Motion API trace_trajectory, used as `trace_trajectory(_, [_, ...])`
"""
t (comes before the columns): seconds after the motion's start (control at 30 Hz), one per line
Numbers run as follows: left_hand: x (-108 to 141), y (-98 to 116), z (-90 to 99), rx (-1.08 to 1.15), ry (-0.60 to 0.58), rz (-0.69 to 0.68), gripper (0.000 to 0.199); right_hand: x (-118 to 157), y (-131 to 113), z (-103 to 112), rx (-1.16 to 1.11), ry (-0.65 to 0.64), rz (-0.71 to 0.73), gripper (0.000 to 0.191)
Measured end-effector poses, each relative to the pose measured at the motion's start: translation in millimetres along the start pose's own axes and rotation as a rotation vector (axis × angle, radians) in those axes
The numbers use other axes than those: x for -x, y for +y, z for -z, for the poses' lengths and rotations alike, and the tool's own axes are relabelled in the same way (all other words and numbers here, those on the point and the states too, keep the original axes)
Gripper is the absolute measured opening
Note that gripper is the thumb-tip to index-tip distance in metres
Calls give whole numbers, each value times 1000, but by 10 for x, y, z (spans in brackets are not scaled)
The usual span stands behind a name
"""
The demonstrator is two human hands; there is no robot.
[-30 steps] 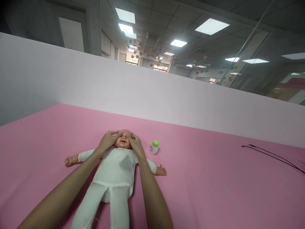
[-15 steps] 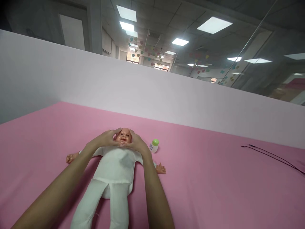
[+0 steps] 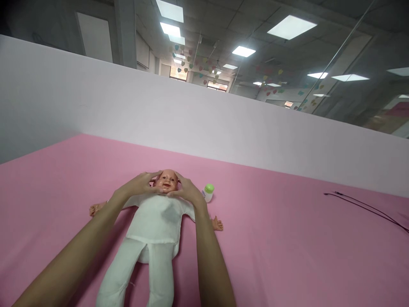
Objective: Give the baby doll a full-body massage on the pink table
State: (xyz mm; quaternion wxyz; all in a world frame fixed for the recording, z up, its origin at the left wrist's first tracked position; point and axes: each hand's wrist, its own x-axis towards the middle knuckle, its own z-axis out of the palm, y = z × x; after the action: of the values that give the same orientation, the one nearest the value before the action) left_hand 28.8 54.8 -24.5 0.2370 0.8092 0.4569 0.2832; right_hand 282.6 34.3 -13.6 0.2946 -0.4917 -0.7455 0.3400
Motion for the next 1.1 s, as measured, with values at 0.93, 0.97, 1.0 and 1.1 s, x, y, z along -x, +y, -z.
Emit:
trace_trajectory(0.93, [-14, -16, -34, -197, -52, -72, 43, 5, 70, -55, -78, 116, 2, 51])
trace_trajectory(0.97, [-15, 8, -50, -222, -57, -59, 44, 6, 68, -71, -81, 114, 4, 50])
trace_trajectory(1.0, [-13, 36, -74, -246, -63, -40, 46, 10, 58, -91, -81, 111, 10, 51])
trace_trajectory(1.1, [46, 106, -176, -261, -83, 28, 56, 63, 2, -156, -69, 111, -3, 57])
